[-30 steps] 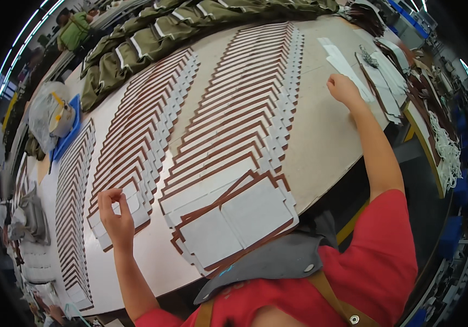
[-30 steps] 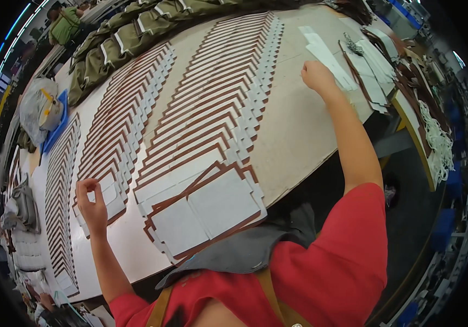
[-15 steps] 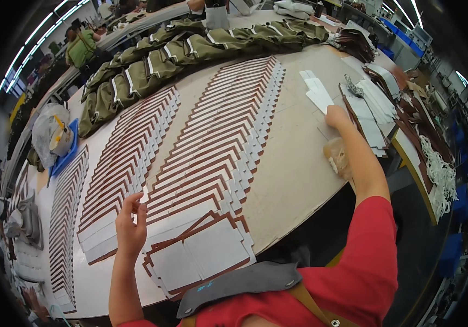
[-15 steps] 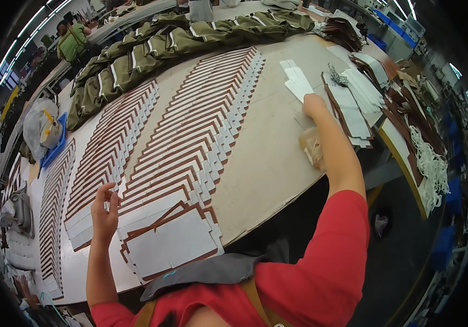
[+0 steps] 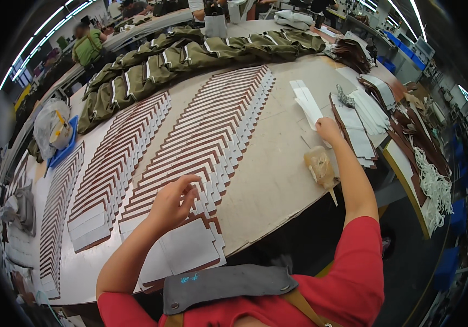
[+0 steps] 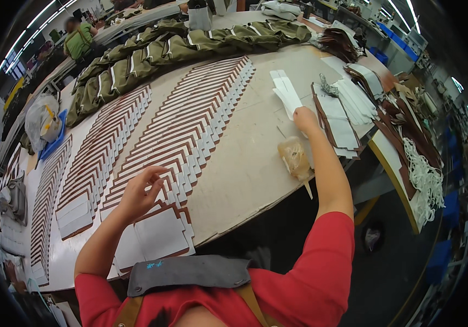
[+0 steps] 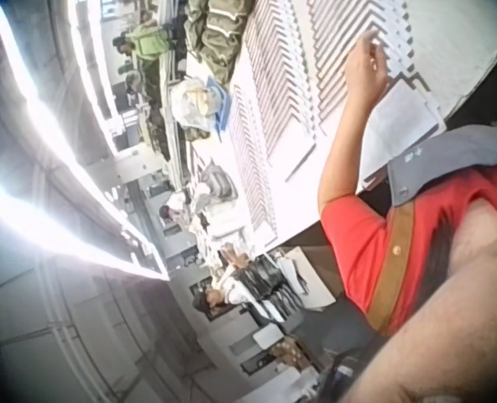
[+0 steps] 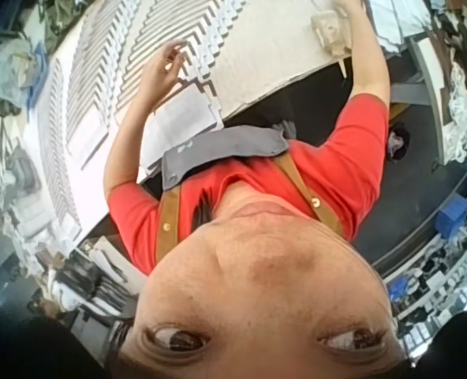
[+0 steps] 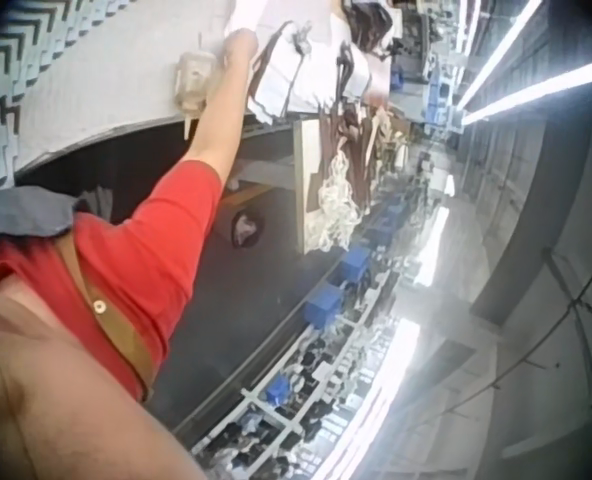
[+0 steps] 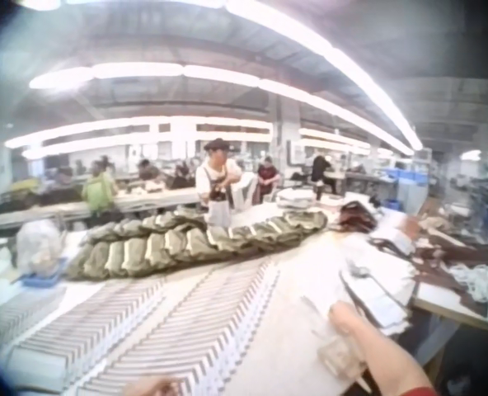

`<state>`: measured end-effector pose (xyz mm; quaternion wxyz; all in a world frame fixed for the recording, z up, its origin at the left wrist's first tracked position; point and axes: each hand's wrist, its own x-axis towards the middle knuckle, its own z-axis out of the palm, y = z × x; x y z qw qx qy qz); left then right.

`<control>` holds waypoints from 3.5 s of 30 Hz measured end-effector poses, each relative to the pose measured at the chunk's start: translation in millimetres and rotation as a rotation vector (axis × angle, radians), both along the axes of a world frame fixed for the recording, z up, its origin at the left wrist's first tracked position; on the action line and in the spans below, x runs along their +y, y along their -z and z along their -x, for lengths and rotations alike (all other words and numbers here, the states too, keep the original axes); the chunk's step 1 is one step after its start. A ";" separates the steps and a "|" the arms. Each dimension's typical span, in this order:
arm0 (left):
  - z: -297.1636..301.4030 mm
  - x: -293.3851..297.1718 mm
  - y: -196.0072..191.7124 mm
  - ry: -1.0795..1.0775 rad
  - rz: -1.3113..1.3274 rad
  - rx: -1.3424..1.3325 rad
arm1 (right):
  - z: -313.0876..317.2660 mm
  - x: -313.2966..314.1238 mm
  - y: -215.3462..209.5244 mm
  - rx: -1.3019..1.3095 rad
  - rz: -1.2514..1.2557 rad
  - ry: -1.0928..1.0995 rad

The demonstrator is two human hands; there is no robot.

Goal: The person applies glue from a squeeze bottle onto white rectangular mask blanks laid out on a table. They then pick up brown mask frames, align them with the glued blanks, and press them together to form assembled units. The person stacks the finished assemblies on the table and repeats the process with new blanks and frames.

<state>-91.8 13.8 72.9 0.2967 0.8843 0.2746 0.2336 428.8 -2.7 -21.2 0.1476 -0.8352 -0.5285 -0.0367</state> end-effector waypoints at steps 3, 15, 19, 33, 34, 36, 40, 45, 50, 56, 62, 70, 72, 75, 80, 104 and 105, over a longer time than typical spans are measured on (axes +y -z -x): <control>-12.2 -4.2 0.1 0.019 0.029 0.026 | -1.4 -6.7 -0.8 0.071 -0.108 0.036; -80.9 -24.0 19.1 0.080 0.514 -0.339 | 176.2 -40.5 -104.8 0.482 -0.574 -0.225; -106.4 -45.1 36.4 0.027 0.804 -0.536 | 261.7 -77.6 -81.0 0.627 -0.419 -0.461; -45.7 -59.9 27.9 -0.159 1.171 -0.349 | 310.6 -98.7 -41.8 1.593 -0.207 -0.386; -45.0 -60.1 29.5 -0.163 1.171 -0.351 | 311.2 -98.6 -40.3 1.619 -0.198 -0.389; -44.1 -60.1 34.1 -0.170 1.171 -0.355 | 311.7 -99.0 -37.7 1.651 -0.187 -0.391; -43.3 -59.4 37.0 -0.151 1.144 -0.376 | 312.5 -99.4 -35.7 1.669 -0.193 -0.396; -41.4 -52.5 50.8 -0.203 0.997 -0.442 | 313.6 -97.8 -36.9 1.577 -0.339 -0.299; -6.2 -32.1 43.6 -0.358 0.886 -0.413 | 221.0 -105.8 -32.7 1.348 -0.737 0.081; 12.3 -18.2 40.4 -0.363 0.821 -0.560 | 177.2 -116.8 -57.5 0.882 -0.943 0.140; -22.6 -16.7 55.7 -0.252 0.869 -0.201 | 249.7 -77.3 -45.2 -0.119 -0.176 -0.159; -30.3 -17.4 53.6 -0.256 0.894 0.041 | 314.8 -66.6 -22.4 0.130 0.140 -0.239; -30.4 -16.2 51.6 -0.193 0.928 0.041 | 313.1 -66.6 -23.7 0.144 0.158 -0.268; -25.6 -17.1 53.2 -0.178 0.933 0.021 | 298.5 -66.0 -39.9 0.112 0.136 -0.296; -27.6 -16.2 54.7 -0.199 0.938 0.031 | 155.4 -13.5 -57.3 -0.119 -0.063 -0.086; -362.6 65.1 78.5 0.269 -0.325 0.050 | -30.2 16.7 -11.1 0.902 -0.145 0.072; -379.6 69.0 88.8 0.225 -0.377 0.038 | -32.8 17.5 -9.2 0.873 -0.152 0.065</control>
